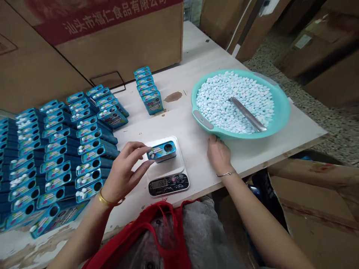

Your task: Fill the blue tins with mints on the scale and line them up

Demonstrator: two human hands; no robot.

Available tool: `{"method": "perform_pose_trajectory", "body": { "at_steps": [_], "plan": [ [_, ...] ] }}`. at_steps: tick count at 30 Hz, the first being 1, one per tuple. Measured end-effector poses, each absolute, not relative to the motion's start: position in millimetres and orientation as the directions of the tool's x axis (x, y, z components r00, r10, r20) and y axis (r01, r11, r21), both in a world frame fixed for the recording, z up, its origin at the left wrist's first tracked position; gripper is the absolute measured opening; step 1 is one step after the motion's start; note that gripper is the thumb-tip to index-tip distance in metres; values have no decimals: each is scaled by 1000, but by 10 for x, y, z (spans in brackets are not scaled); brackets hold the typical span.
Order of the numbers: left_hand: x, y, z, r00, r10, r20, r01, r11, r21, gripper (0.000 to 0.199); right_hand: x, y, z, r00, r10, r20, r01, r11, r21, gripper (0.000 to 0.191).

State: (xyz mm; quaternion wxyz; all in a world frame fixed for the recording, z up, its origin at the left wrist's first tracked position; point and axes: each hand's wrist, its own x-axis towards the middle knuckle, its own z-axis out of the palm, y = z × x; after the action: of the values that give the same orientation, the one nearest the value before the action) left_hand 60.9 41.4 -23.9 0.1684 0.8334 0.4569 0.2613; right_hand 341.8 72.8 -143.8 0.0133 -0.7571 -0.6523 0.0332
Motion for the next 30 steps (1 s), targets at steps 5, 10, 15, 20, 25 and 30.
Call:
{"method": "perform_pose_trajectory", "body": {
  "at_steps": [5,10,15,20,25,30],
  "plan": [
    [655,575,-163,613,786,75,682,-575,452,15,3506,707,-1365,181,978,-103,958,-199,-205,31],
    [643,643,-7,630,771,89,640,-581,503,14,3493,648,-1179,159,975,-153,872,-211,-442,35],
    [858,519,153,625,753,204,524,-599,605,11,3094,231,-805,-102,870,-482,-143,-493,-858,20],
    [1194,334,123,805,574,149,378,-691,616,16,2731,-129,-601,-337,715,-612,-581,-670,-462,23],
    [929,415,91,478,812,336,518,-569,639,18,2846,-230,-683,-360,676,-642,-627,-685,-370,19],
    [612,519,-51,206,922,327,608,-383,696,24,2991,-308,-835,-176,693,-699,-735,-565,-375,15]
  ]
}}
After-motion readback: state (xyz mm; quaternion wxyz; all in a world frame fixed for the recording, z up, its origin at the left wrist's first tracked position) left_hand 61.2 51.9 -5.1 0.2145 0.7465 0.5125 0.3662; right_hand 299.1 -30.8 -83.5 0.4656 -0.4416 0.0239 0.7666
